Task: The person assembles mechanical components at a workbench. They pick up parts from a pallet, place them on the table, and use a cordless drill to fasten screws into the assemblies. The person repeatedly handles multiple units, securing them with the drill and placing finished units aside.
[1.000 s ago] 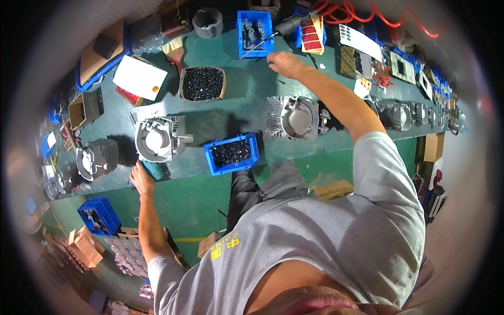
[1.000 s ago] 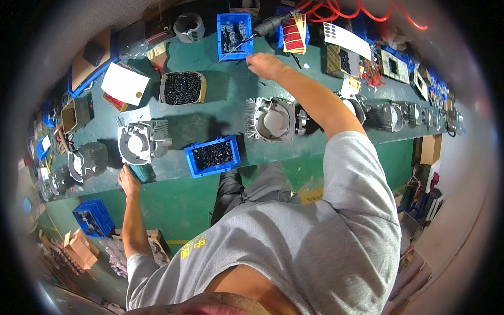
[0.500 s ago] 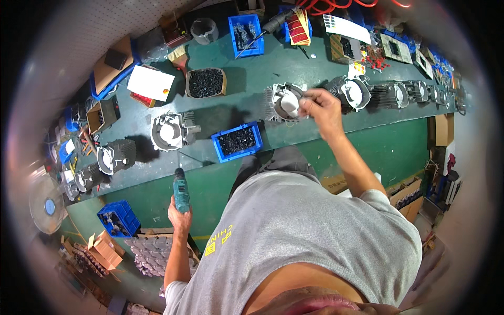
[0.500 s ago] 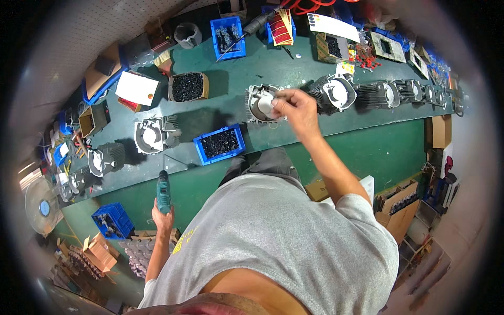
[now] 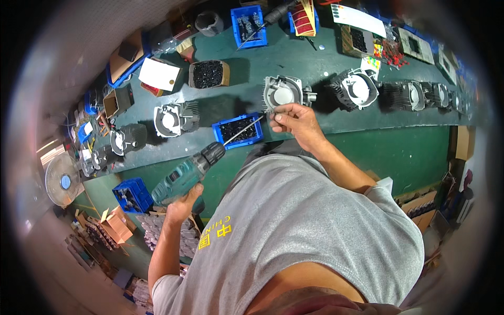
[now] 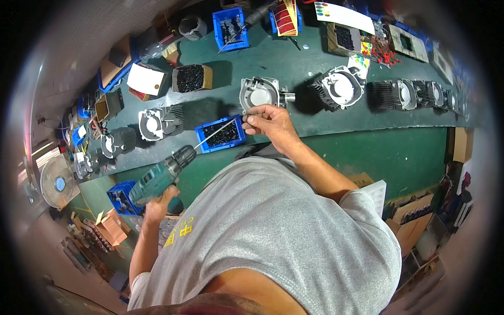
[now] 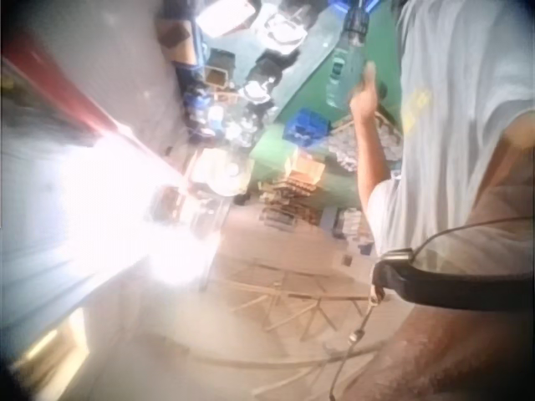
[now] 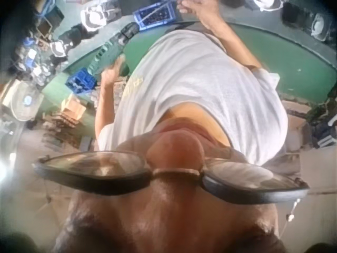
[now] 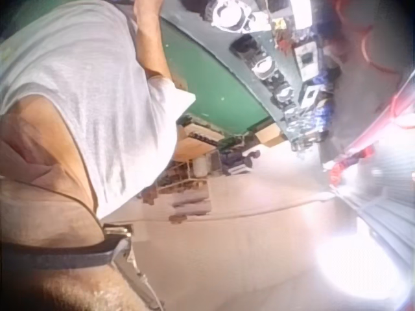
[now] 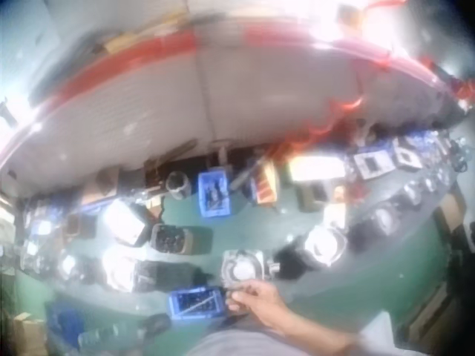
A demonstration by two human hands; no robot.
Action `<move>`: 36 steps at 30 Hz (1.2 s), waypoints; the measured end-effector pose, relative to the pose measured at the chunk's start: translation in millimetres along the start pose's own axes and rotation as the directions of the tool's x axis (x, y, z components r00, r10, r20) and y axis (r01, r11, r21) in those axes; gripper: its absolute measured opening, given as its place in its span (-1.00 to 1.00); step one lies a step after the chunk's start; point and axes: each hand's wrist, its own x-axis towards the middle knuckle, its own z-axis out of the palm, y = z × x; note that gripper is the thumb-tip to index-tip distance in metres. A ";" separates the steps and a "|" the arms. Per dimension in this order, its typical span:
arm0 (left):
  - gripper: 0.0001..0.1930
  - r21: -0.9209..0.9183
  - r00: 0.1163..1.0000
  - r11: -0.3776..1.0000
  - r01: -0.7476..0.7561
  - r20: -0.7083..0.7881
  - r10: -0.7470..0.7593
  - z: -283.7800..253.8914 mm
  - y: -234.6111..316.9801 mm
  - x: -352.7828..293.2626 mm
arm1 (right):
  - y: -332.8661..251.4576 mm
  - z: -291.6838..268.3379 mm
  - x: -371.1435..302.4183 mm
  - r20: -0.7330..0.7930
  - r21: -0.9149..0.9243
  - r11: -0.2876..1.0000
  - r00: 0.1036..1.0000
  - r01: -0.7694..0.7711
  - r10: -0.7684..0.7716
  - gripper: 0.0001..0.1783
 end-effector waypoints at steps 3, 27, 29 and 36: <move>-0.49 -0.113 0.999 0.994 -0.005 0.045 0.010 11.6 7.8 17.6 | -13.7 -6.8 -2.8 -0.020 0.052 0.999 1.000 0.001 0.000 -0.75; -0.53 -0.277 0.985 0.958 0.072 0.172 -0.024 24.4 52.4 68.5 | -65.4 -40.8 -0.5 0.119 -0.027 0.998 0.991 -0.061 0.064 -0.73; -0.55 -0.192 0.990 0.981 -0.006 0.139 0.033 23.2 48.1 70.1 | -67.5 -42.6 3.1 0.154 0.078 0.989 0.982 -0.127 0.114 -0.70; -0.65 -0.138 0.990 0.989 -0.060 0.121 0.077 27.9 40.1 80.9 | -80.6 -33.6 5.2 0.110 -0.143 0.990 0.994 0.011 0.004 -0.59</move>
